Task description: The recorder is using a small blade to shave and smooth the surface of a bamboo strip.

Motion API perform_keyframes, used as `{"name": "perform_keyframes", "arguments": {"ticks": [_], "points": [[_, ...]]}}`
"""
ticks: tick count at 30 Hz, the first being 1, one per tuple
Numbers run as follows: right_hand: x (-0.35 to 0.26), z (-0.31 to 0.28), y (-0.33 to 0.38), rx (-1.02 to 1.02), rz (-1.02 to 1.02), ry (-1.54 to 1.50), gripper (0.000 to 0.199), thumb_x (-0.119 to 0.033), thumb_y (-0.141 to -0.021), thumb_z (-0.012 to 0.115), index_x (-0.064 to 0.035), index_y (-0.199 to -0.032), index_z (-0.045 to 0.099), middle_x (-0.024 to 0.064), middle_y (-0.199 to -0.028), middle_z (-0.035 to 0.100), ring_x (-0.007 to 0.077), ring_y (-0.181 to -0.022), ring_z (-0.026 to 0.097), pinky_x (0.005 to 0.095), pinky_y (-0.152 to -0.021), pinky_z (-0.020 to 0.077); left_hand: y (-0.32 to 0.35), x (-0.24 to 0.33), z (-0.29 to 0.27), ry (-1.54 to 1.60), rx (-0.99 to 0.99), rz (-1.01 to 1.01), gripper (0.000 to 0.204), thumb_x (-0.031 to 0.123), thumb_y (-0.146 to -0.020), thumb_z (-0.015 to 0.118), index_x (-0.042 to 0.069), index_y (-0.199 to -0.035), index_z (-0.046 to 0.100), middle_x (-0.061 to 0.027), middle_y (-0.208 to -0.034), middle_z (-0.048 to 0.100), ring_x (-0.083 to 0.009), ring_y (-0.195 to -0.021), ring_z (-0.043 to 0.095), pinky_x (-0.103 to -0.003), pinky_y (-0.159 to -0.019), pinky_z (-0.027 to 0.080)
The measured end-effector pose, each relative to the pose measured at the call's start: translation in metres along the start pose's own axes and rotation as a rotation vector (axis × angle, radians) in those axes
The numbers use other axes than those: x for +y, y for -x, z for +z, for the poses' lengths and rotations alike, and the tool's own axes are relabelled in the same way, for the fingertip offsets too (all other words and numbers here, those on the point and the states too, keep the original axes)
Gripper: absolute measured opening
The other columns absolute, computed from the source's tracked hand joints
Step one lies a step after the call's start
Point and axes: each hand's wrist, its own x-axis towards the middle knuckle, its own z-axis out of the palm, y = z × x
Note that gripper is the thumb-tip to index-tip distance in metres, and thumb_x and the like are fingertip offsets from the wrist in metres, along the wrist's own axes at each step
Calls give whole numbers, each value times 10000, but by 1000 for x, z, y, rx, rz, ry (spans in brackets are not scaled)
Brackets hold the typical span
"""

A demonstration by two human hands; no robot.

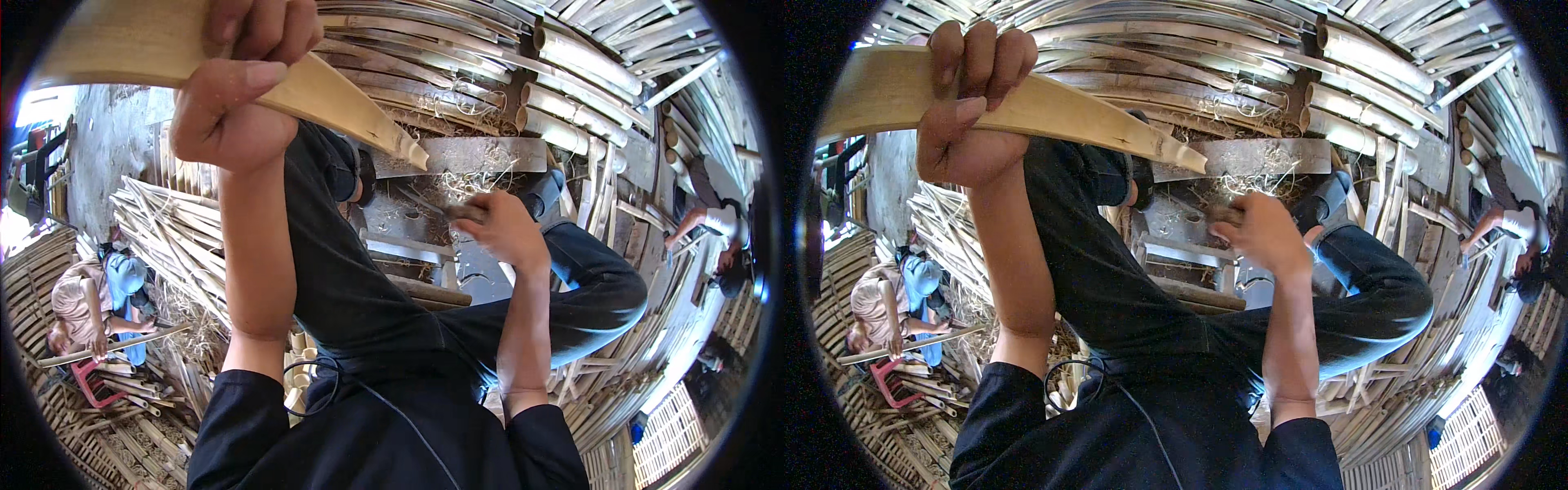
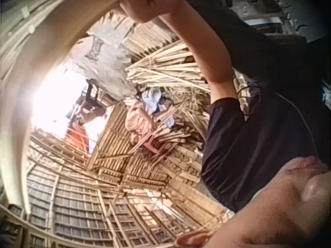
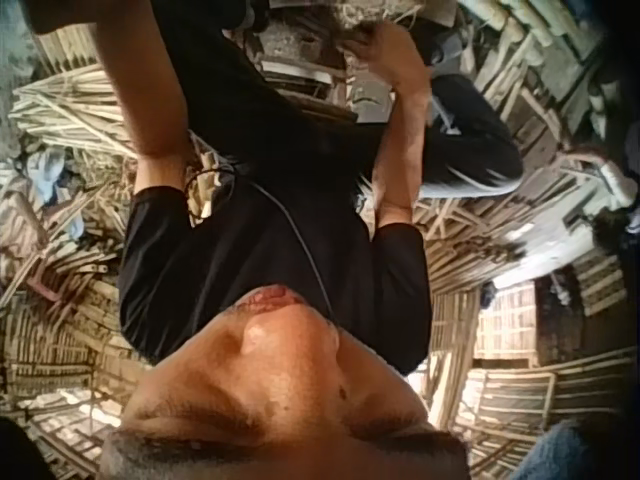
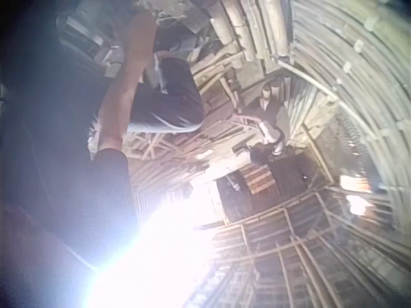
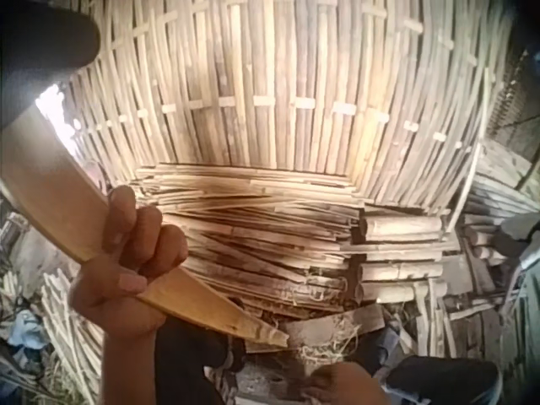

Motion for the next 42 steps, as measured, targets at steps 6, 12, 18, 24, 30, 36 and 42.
{"name": "perform_keyframes", "arguments": {"ticks": [6,12,18,24,30,36,42], "points": [[-6,-28,28,312,69,-548,350,-178,-939,666,-19,-1248,625,73,-741,655,89,-649,576,249,-619,475,-6,-3,40,249,251,284,278,-34,-846,635,39,-1088,519,-91,-1065,554,-116,-771,556,-310,-568,454],[-52,15,5,701,-445,-1044,423,-29,-937,583,-28,-1344,467,99,-892,648,95,-685,582,235,-626,497,-3,0,2,28,-95,-20,301,56,-626,522,160,-863,369,25,-722,318,-104,-663,280,-283,-699,256],[73,143,-91,145,276,8,490,-300,-911,546,-30,-1319,518,253,-1038,678,427,-905,667,525,-822,523,-2,-13,21,-7,-40,62,357,11,-543,484,138,-849,349,12,-718,280,-128,-620,255,-296,-596,225],[27,108,-63,567,132,-435,462,-323,-928,578,0,-1257,596,256,-998,693,435,-946,669,469,-816,539,1,1,18,12,-35,-8,342,38,-573,515,149,-845,341,10,-685,300,-108,-604,237,-291,-619,240],[-18,98,-51,981,-360,-621,534,51,-896,633,41,-1402,463,129,-903,664,138,-728,616,251,-621,511,-3,1,13,21,-48,20,342,33,-571,508,142,-849,340,5,-684,295,-112,-605,234,-287,-616,240],[96,196,-87,236,401,-222,501,-297,-904,603,-97,-1361,552,234,-985,691,443,-917,649,462,-813,522,4,-2,22,-12,88,50,330,33,-572,496,138,-840,336,3,-677,280,-114,-602,227,-281,-612,241],[27,130,-72,615,178,-524,538,-258,-915,651,40,-1346,528,214,-1095,688,338,-878,702,375,-798,536,8,5,14,-95,121,83,303,42,-605,495,138,-854,353,-1,-661,309,-108,-577,275,-287,-622,273]]}}
